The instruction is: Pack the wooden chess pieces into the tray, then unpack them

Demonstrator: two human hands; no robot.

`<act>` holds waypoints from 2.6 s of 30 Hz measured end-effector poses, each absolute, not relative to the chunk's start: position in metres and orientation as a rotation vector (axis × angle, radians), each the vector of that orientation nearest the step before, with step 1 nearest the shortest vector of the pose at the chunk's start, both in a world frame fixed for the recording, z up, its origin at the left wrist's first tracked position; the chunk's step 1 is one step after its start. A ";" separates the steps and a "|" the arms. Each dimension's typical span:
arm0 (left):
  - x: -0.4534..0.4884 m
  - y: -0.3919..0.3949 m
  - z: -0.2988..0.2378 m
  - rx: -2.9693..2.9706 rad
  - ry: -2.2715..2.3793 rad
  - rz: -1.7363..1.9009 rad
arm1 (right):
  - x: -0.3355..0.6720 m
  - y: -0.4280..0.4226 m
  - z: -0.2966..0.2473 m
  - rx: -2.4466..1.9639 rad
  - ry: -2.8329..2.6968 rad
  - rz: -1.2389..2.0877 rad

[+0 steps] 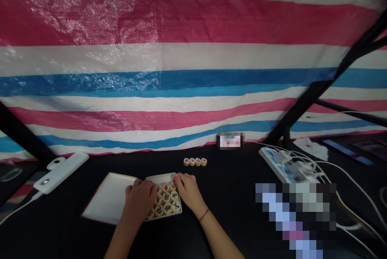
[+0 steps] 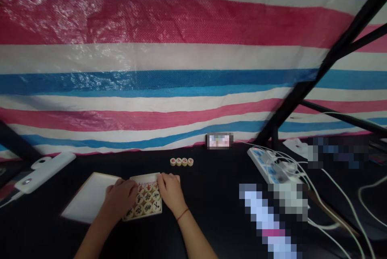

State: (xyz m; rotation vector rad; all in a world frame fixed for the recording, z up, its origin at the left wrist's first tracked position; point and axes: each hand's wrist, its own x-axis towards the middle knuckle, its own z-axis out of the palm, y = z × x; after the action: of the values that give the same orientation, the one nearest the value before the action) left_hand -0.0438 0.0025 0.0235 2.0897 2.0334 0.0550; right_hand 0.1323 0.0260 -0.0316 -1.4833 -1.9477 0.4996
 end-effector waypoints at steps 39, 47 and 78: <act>-0.014 0.003 -0.006 1.904 1.480 1.292 | 0.132 0.015 -0.027 -1.021 -1.855 0.445; -0.017 0.001 -0.009 1.673 1.537 1.222 | 0.138 0.020 -0.021 -1.188 -1.732 0.412; -0.024 0.004 -0.011 1.978 1.603 1.000 | 0.145 0.015 -0.020 -1.312 -1.670 0.339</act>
State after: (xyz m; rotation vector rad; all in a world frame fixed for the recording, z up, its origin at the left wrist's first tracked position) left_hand -0.0237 0.0039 -0.0108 1.9784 1.6033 0.9998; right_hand 0.1448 0.0153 -0.0198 -1.3120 -1.6699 0.3386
